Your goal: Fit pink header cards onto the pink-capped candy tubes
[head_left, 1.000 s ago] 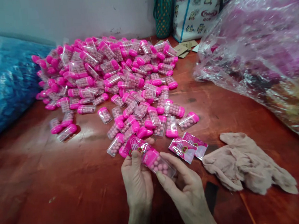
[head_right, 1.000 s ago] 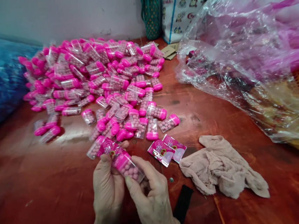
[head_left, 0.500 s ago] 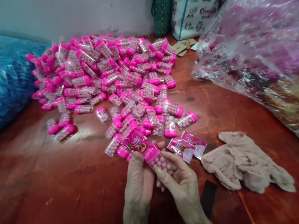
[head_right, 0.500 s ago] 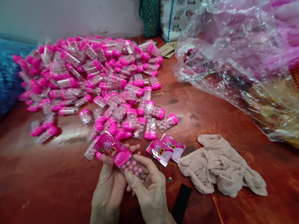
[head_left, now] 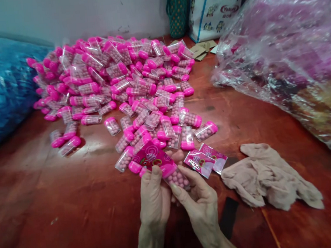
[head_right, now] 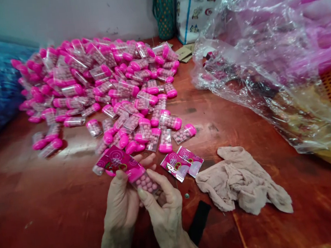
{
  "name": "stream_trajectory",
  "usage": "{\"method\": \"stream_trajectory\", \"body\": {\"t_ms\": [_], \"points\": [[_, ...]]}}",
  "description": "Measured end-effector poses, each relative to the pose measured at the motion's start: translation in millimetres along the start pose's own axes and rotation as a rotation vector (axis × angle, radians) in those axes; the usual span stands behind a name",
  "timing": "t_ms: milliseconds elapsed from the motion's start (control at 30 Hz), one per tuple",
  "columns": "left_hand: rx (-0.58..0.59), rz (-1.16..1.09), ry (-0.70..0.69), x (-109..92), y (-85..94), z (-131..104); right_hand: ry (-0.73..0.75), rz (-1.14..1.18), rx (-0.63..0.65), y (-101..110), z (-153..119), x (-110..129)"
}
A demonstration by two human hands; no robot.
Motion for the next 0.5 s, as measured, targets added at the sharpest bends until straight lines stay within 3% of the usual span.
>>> {"method": "stream_trajectory", "body": {"t_ms": [300,433,500], "points": [[0.073,0.172,0.015,2.2,-4.6,2.5,0.243,-0.285,-0.032,6.6,-3.7,19.1],[0.069,0.182,0.005,1.3,-5.5,1.2,0.14,-0.162,-0.018,5.2,-1.5,11.9],[-0.021,0.171,-0.021,-1.8,1.6,-1.1,0.046,-0.07,-0.007,2.5,-1.0,2.7]]}}
Point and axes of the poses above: each hand's wrist, its own z-axis towards the middle knuckle, its own y-axis out of the back of the hand, x = y × z, the point moved 10 cm from there along z, towards the middle knuckle, and after that the axes turned 4 degrees about z, right-handed, at the moved point
